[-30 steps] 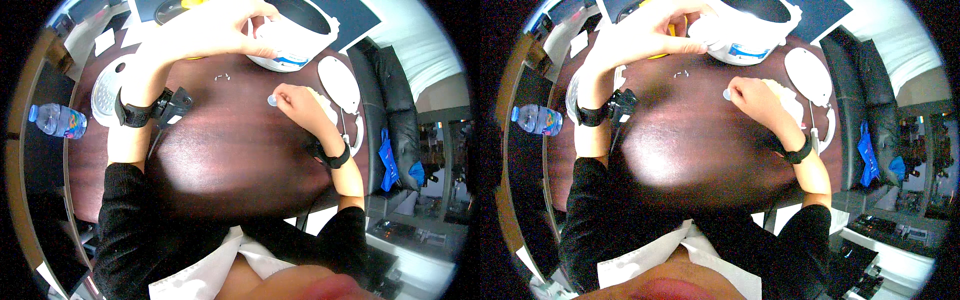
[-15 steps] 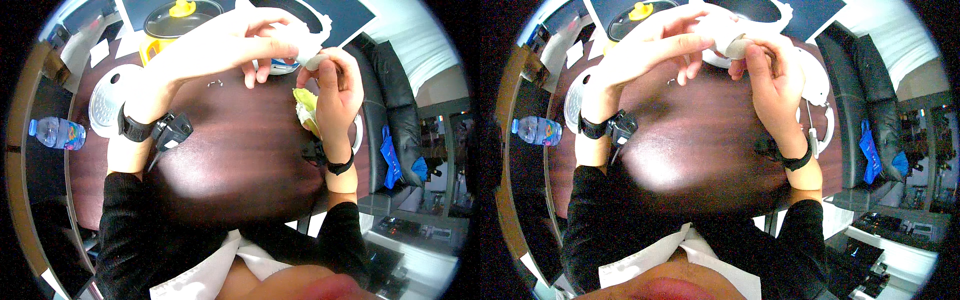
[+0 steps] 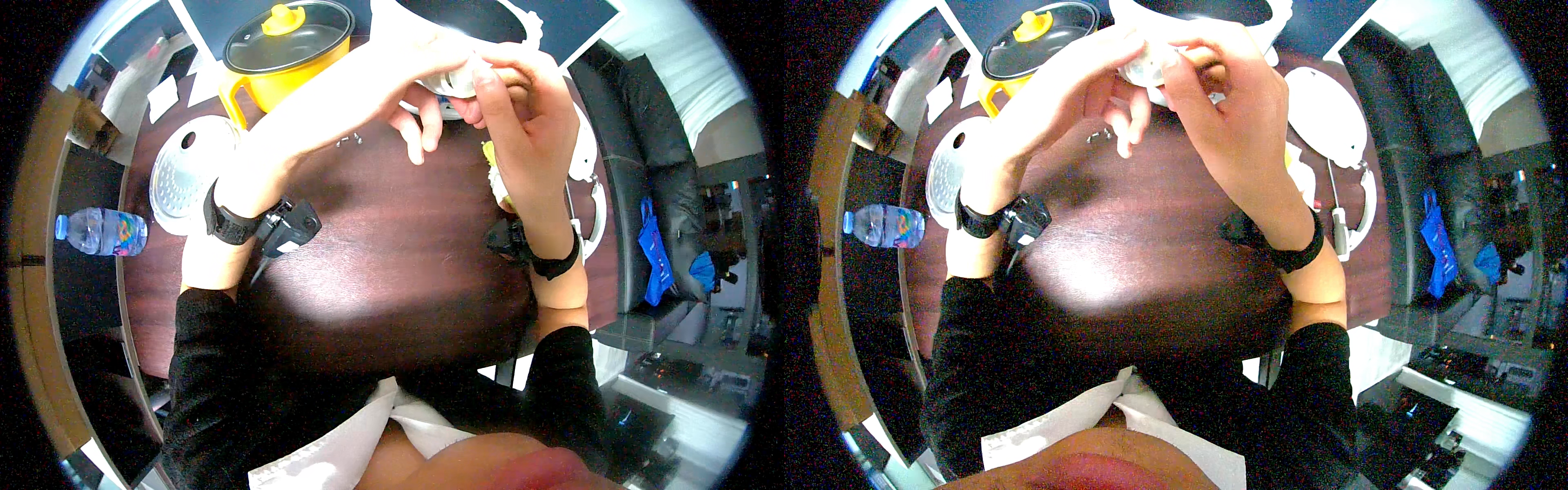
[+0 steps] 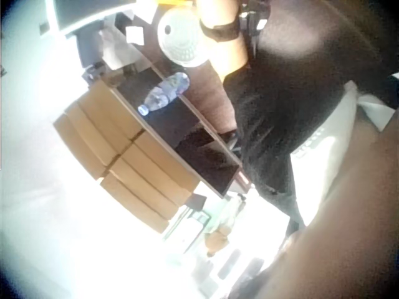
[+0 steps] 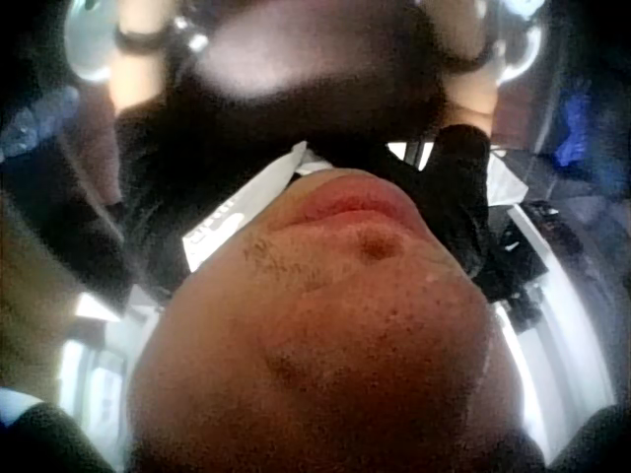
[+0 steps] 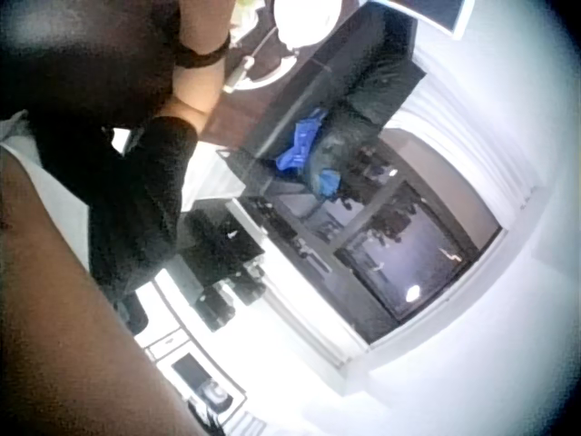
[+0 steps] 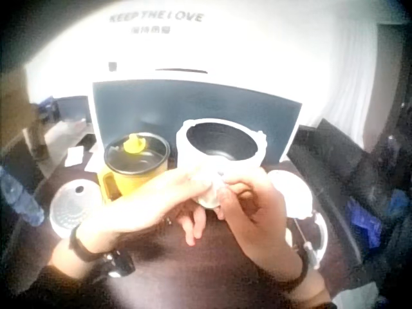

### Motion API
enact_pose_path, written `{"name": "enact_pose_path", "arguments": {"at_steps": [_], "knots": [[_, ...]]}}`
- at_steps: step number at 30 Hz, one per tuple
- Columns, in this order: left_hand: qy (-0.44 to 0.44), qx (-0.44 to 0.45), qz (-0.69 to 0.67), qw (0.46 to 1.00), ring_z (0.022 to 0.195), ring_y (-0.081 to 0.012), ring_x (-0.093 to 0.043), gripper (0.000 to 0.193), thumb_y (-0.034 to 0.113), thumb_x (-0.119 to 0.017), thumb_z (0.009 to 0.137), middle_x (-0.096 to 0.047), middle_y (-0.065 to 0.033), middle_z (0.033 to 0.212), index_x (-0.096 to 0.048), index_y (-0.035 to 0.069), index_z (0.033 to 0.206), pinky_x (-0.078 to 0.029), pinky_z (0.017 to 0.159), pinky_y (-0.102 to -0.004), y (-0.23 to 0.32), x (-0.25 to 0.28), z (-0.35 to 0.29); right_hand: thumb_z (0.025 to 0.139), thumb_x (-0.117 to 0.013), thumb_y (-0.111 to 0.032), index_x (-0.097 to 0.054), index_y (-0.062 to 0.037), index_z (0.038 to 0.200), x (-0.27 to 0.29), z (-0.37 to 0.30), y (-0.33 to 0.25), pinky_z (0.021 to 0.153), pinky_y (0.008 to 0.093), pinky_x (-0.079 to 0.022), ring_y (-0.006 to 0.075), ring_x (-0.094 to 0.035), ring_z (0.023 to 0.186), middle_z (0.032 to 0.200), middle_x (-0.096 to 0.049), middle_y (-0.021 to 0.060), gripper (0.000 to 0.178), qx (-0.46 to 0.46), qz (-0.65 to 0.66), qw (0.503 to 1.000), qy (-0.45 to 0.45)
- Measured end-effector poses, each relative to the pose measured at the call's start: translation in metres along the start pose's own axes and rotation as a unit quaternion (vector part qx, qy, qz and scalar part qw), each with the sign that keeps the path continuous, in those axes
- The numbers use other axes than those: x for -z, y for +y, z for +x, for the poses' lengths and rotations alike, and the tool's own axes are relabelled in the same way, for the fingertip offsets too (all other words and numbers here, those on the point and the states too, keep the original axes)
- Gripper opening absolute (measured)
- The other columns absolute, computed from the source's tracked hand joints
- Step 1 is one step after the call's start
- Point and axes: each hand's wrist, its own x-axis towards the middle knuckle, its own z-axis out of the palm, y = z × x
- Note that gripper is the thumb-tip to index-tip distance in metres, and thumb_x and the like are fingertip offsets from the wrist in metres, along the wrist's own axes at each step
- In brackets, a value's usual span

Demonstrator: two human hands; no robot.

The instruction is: The person cleans small white plastic parts with a cloth, then uses a screwdriver to tighten screws on a metal steamer basket lid. The person handles the parts and tools on a wooden table.

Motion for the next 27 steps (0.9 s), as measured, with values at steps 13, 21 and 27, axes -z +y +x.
{"name": "enact_pose_path", "arguments": {"at_steps": [13,21,27], "knots": [[0.035,-0.006,0.083,0.996,0.053,-0.0095,-0.058,0.03,0.024,-0.047,0.092,-0.061,-0.0068,0.081,-0.058,-0.002,0.101,-0.05,0.048,-0.0206,-0.007,-0.006,0.006,0.091,-0.056,0.001,-0.056,-0.0008,0.111,0.001,-0.002,0.001,0.058,0.0164,-0.044,0.0051,-0.058,0.066,0.076,-0.06,0.0021,0.02,0.019,-0.023,0.998,-0.05],[0.026,-0.039,0.101,0.994,0.049,-0.0081,-0.057,0.03,0.021,-0.044,0.092,-0.063,-0.0058,0.074,-0.059,-0.003,0.105,-0.05,0.046,-0.0192,-0.003,-0.008,0.001,0.089,-0.057,0.004,-0.058,-0.0015,0.115,0.001,-0.002,-0.006,0.054,0.0156,-0.037,0.0035,-0.051,0.063,0.074,-0.057,-0.0001,0.027,0.019,0.013,0.996,-0.085],[0.017,-0.043,0.107,0.993,0.048,-0.0083,-0.057,0.03,0.019,-0.043,0.092,-0.063,-0.0056,0.071,-0.061,-0.003,0.101,-0.05,0.046,-0.0192,-0.001,-0.01,-0.001,0.09,-0.055,0.004,-0.058,-0.0011,0.117,0.003,-0.003,-0.009,0.055,0.0161,-0.037,0.0049,-0.052,0.063,0.073,-0.055,0.0001,0.027,0.023,0.012,0.994,-0.103]]}}
